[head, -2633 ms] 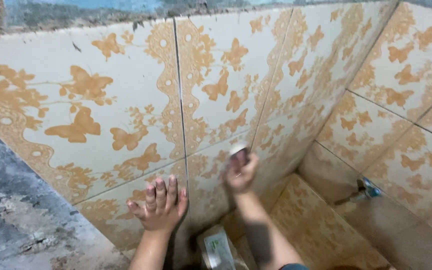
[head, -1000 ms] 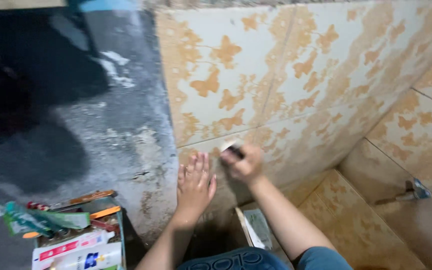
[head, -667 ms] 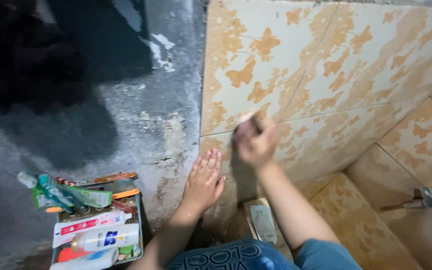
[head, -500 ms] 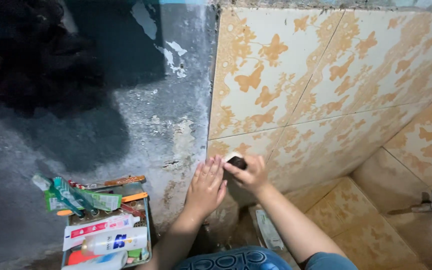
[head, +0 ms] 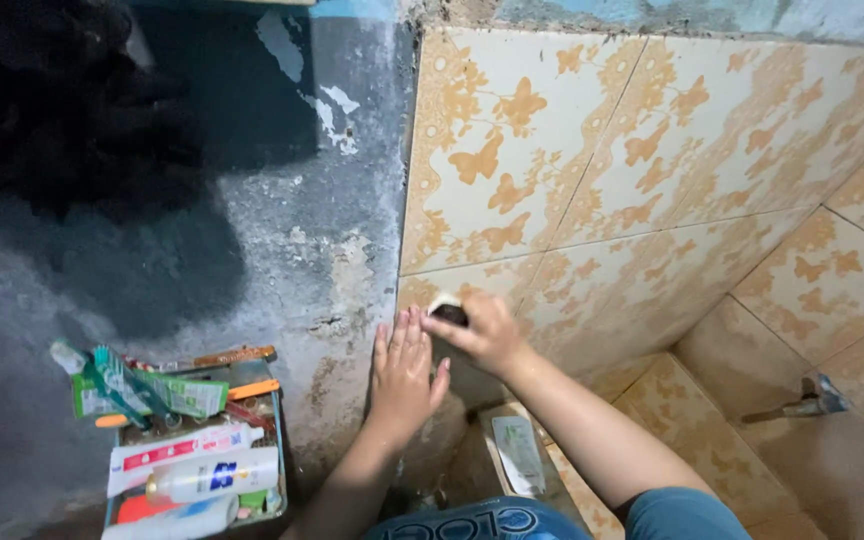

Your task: Scrubbing and cleaning the bathroom wall and floor tiles using a sponge.

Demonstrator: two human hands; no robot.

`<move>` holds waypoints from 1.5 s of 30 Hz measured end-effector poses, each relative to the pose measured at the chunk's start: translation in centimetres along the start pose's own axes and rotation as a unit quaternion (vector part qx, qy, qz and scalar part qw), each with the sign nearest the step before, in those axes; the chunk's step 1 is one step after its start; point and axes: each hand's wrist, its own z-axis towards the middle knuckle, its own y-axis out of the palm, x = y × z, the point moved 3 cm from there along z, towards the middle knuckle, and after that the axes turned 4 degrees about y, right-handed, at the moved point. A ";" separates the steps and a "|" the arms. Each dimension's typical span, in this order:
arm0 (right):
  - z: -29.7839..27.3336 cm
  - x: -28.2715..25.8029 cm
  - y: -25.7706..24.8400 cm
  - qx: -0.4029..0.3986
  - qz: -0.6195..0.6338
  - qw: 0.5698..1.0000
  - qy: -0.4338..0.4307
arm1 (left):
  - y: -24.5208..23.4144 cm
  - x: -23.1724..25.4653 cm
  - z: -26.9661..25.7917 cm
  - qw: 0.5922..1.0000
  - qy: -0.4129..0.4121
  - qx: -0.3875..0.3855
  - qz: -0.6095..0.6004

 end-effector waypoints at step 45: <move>3.5 0.1 -0.8 0.178 -0.244 0.943 -0.137 | -2.5 0.5 -0.8 0.999 -0.030 0.006 0.006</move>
